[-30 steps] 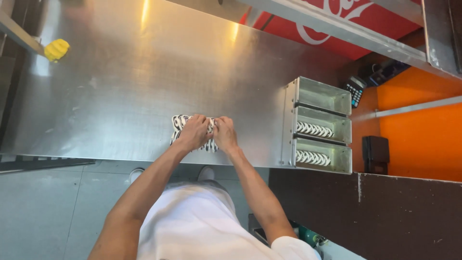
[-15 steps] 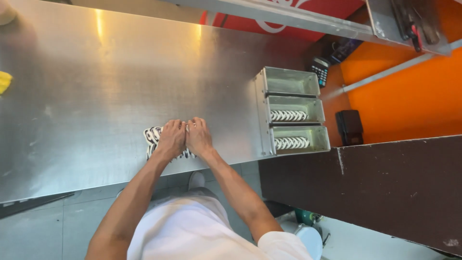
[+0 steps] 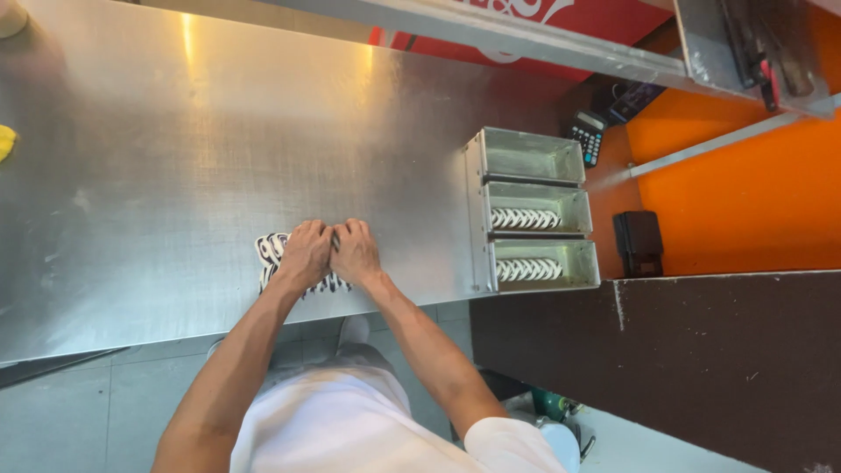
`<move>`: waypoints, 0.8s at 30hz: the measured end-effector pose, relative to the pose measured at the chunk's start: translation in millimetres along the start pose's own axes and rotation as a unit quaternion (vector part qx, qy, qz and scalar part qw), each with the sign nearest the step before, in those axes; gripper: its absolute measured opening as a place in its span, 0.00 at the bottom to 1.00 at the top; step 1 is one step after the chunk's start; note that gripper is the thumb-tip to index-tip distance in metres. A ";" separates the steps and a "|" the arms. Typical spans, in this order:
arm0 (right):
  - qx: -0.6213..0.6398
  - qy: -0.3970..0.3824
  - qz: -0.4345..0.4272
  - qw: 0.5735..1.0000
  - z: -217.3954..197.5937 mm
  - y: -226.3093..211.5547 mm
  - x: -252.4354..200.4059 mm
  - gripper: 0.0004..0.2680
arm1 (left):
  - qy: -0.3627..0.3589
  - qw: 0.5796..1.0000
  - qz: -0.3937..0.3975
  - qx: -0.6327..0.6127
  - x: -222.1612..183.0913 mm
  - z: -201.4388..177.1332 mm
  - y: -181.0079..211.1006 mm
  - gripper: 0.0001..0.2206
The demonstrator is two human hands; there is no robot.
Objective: Cutting a portion of lattice-patterned dough with scissors, rolling it into a cylinder, and placing it into a metal loaf pan.
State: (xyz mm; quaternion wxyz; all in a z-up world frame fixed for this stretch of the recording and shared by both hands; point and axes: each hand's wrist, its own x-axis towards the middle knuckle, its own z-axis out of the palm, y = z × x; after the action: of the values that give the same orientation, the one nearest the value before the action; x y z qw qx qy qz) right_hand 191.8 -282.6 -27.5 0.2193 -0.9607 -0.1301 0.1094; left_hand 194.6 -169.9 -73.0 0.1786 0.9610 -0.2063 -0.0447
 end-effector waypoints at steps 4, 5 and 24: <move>-0.012 -0.011 -0.017 1.000 22.4 30.9 16.1 0.10 | 0.053 0.999 0.005 0.009 3.3 12.8 -3.6 0.14; -0.002 -0.030 -0.018 0.999 27.1 36.6 17.6 0.09 | 0.048 0.998 -0.002 0.028 2.6 21.6 -5.6 0.14; -0.012 -0.019 -0.008 1.000 4.4 14.0 2.7 0.10 | 0.021 0.997 -0.012 0.071 -1.6 8.8 1.0 0.18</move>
State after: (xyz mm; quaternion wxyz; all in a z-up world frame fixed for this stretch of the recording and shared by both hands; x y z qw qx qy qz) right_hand 195.9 -292.3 -38.0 0.2058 -0.9600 -0.1431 0.1245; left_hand 191.3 -172.9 -80.8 0.1141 0.9743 -0.1936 -0.0119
